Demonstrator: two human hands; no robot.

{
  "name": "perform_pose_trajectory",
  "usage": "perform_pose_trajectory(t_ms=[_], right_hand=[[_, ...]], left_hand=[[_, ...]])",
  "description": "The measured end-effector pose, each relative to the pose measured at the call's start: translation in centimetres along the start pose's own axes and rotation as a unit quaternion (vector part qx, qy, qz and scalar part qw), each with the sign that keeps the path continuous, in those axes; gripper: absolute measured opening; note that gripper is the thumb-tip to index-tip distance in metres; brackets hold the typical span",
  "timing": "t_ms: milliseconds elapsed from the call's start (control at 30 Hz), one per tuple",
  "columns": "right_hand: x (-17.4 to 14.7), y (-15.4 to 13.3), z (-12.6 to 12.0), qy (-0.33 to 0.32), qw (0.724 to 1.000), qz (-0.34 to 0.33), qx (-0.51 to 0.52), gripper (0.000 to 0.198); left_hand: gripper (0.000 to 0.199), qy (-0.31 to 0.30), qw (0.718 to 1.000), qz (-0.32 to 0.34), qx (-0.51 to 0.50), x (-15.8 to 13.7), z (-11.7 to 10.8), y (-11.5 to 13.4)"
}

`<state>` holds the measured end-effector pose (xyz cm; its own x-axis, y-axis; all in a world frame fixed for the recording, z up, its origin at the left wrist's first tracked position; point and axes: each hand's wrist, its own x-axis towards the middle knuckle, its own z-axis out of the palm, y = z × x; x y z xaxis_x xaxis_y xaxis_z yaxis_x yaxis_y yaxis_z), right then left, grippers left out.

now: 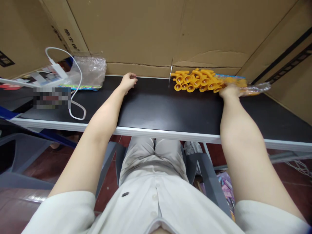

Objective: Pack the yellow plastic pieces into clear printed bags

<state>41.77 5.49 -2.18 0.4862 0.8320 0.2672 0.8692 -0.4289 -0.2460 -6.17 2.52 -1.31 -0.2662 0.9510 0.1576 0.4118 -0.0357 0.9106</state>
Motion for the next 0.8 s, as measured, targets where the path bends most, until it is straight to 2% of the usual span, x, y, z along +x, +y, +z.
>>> perform_pose_trajectory(t_ms=[33,100,200,333,600,700,800], right_hand=[[-0.6,-0.6,-0.4,-0.012,0.999,0.044,0.024,0.054],[-1.6,-1.5,-1.1,-0.011,0.995,0.082,0.049,0.055],[-2.3,-1.7,-1.5,0.001,0.995,0.086,0.060,0.055],[-2.4,-1.4,-1.7,-0.013,0.995,0.073,0.071,0.059],[-2.7,-1.9,-2.0,-0.005,0.995,0.086,0.039,0.054],[-3.0,-2.4,-2.6,0.023,0.994,0.076,0.071,0.049],[-3.4,-3.1,-3.6,0.076,0.989,0.055,0.114,0.055]], left_hand=[[0.041,0.001,1.000,0.000,0.000,0.0,0.0,0.0],[0.039,0.002,1.000,-0.001,0.001,0.1,0.1,-0.1],[0.038,0.003,1.000,-0.001,-0.001,0.1,0.1,-0.1],[0.038,0.002,1.000,-0.002,-0.001,0.1,0.0,-0.1],[0.039,-0.004,1.000,0.006,0.016,0.3,0.0,-0.4],[0.037,-0.001,0.996,0.043,0.075,0.7,-0.2,-0.8],[0.036,0.004,0.982,0.088,0.166,1.1,-0.8,-1.2]])
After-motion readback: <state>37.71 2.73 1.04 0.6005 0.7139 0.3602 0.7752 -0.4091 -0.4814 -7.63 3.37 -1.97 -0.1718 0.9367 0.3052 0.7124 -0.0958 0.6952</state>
